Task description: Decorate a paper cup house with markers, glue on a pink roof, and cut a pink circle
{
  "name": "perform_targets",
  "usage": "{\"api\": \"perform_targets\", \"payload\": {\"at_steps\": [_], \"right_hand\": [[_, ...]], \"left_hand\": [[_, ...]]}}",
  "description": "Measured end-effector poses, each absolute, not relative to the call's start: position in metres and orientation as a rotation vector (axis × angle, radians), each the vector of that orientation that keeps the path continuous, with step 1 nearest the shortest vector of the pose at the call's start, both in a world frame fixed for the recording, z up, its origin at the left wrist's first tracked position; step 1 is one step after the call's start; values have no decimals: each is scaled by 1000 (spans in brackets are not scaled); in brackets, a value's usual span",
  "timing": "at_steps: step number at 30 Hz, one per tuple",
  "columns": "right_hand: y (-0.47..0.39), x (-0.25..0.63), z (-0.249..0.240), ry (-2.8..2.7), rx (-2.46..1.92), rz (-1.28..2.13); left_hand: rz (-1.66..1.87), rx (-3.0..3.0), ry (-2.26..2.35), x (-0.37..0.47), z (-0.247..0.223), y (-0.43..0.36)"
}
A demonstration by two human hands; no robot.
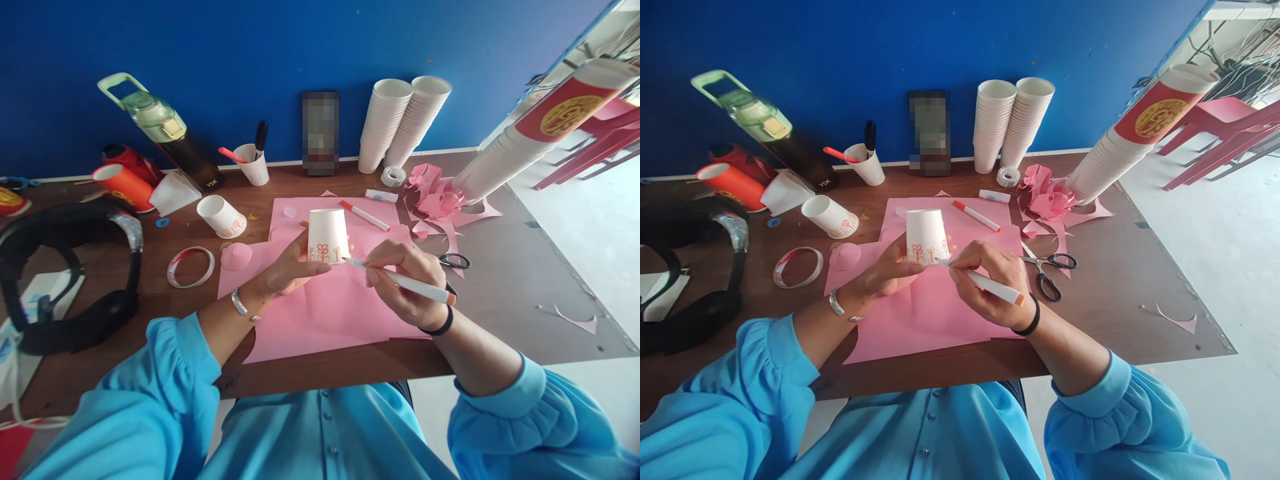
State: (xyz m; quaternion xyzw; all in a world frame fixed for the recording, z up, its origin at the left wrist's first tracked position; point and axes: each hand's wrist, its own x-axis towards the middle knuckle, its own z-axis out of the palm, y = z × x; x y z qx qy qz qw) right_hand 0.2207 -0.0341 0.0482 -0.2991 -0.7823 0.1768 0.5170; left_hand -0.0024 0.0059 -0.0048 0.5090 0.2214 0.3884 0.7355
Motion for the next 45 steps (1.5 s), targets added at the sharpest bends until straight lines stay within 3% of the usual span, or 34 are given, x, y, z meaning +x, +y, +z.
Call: {"api": "perform_targets", "payload": {"at_steps": [45], "right_hand": [[-35, 216, 46, -1934, -683, 323]], "left_hand": [[850, 1138, 495, -3, -6, 6]]}}
